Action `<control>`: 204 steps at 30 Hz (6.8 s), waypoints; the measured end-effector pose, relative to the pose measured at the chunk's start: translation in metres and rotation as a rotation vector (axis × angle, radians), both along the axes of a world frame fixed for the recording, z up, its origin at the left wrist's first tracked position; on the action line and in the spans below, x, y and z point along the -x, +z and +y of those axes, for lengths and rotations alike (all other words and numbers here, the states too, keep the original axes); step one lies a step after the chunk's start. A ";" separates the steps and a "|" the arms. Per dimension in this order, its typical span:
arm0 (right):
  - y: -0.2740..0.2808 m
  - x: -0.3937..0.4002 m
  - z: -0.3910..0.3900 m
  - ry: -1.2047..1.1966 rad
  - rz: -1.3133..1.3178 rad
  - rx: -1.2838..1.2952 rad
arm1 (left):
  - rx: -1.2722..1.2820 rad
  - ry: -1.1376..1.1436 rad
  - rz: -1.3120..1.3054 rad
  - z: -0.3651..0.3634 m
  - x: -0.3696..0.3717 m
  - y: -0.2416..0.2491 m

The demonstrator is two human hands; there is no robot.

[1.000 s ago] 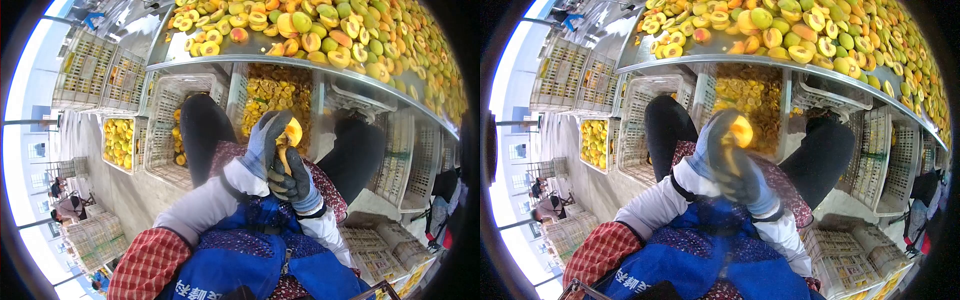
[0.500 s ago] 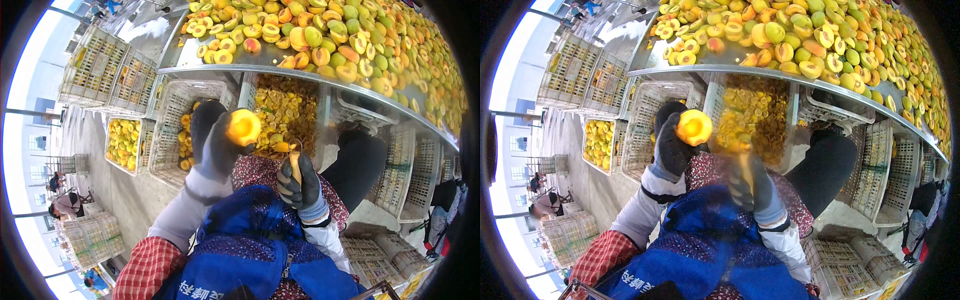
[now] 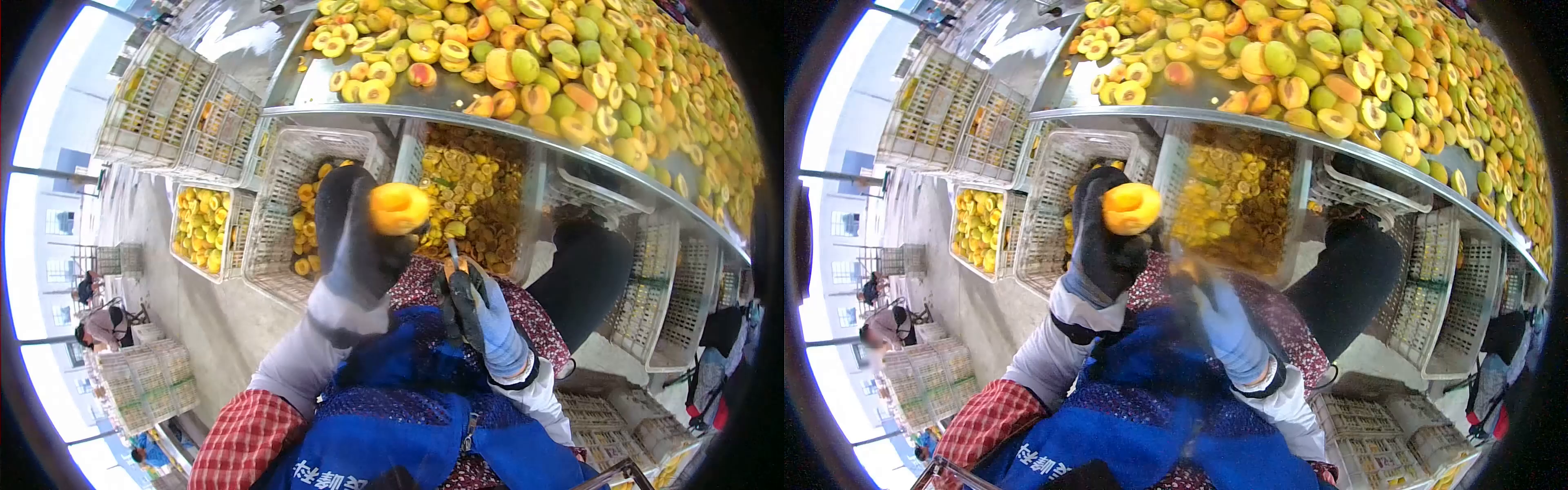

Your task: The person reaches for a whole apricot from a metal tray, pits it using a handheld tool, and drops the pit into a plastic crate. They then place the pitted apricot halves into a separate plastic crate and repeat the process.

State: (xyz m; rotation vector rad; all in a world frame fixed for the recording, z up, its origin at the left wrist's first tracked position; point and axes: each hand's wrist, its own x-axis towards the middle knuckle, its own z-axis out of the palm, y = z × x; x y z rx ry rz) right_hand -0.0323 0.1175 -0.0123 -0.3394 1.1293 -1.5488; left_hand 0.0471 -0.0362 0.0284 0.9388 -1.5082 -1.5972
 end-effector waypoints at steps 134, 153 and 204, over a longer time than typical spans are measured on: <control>-0.042 0.069 -0.014 -0.318 -0.500 -0.208 | -0.037 -0.460 -0.316 -0.188 0.153 -0.055; 0.018 0.038 -0.003 -0.191 1.046 -0.109 | -0.058 -0.239 0.142 0.042 0.065 -0.014; -0.044 0.019 0.022 -0.118 1.065 0.015 | 0.133 -0.419 -0.255 0.045 0.061 -0.031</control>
